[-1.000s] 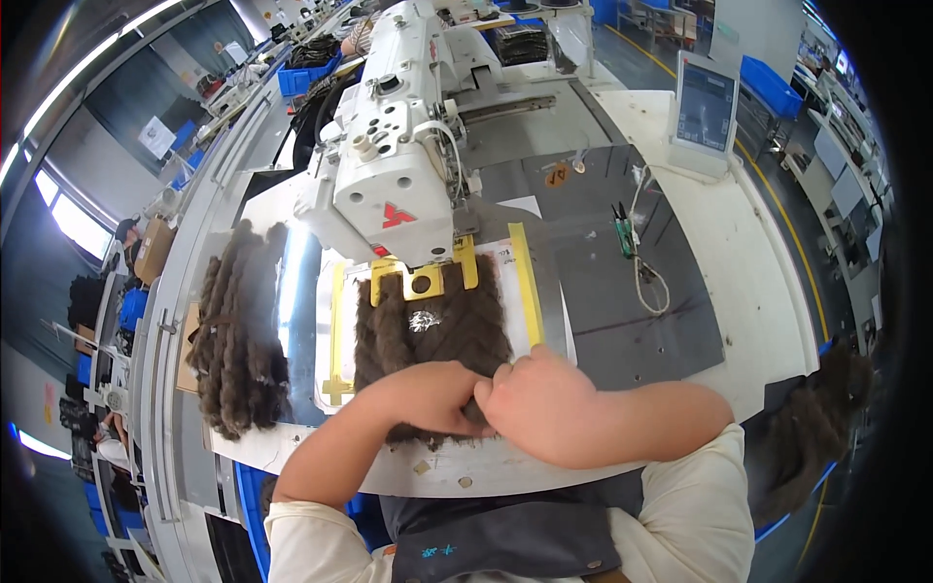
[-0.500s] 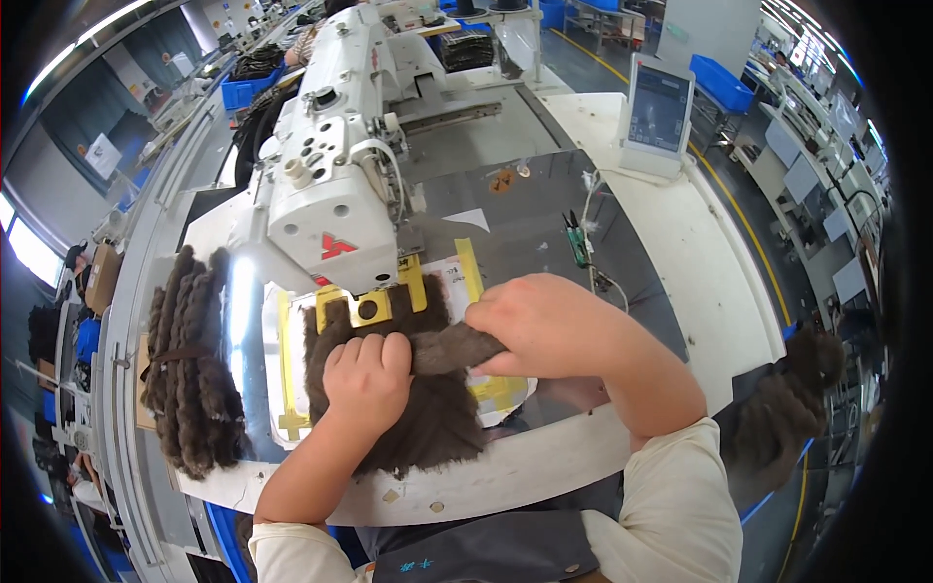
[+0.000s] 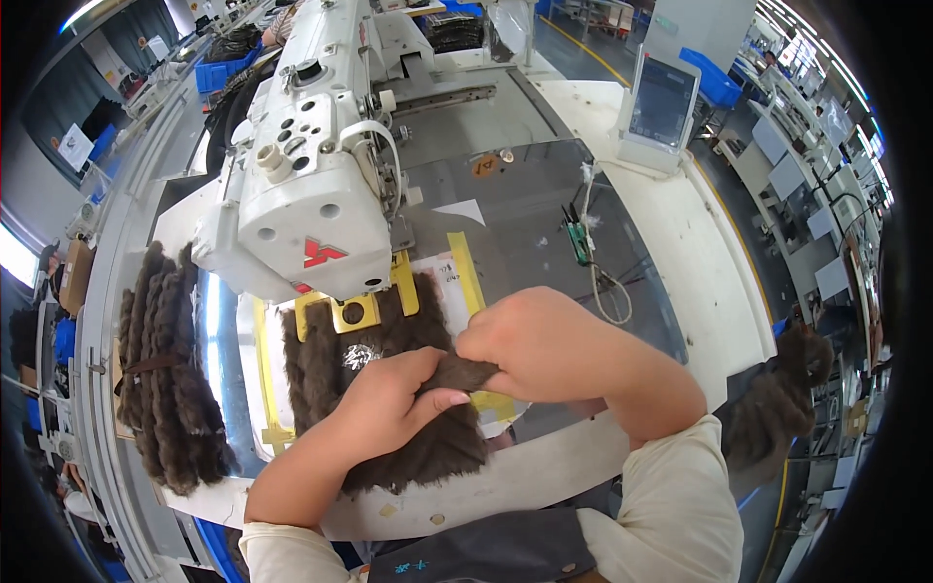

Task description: Sewing fur fabric panels together using an industrial sewing machine.

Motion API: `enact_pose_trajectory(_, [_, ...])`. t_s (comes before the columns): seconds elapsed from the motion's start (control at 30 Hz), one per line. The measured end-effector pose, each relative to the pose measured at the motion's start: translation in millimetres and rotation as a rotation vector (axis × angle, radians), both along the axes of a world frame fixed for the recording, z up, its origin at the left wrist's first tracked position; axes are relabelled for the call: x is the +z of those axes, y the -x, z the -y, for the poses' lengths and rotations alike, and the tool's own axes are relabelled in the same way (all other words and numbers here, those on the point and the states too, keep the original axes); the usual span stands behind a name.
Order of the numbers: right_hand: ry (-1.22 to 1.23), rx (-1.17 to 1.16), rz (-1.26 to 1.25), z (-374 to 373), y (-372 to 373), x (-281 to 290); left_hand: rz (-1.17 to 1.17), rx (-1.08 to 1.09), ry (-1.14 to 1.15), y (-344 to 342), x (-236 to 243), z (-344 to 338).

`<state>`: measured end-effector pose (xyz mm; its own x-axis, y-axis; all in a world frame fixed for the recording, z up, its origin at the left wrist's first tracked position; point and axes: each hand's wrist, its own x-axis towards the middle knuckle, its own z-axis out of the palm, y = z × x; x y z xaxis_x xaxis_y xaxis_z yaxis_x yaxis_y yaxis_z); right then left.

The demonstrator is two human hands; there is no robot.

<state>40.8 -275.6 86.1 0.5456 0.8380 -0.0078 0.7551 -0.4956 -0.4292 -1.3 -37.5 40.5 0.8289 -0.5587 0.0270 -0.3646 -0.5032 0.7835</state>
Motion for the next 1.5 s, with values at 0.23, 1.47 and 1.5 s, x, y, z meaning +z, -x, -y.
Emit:
enact_pose_trajectory(0.23, [-0.313,-0.200,-0.189,-7,-6,-4,0.367,0.192,0.102,-6,-35,-19])
enact_pose_trajectory(1.47, [-0.106,-0.676,0.609,50,-77,-36,0.148,0.202,0.339,-7,-44,-25])
enact_pose_trajectory(1.5, [-0.107,-0.678,0.607,47,-75,-34,0.146,0.201,0.338,-7,-43,-25])
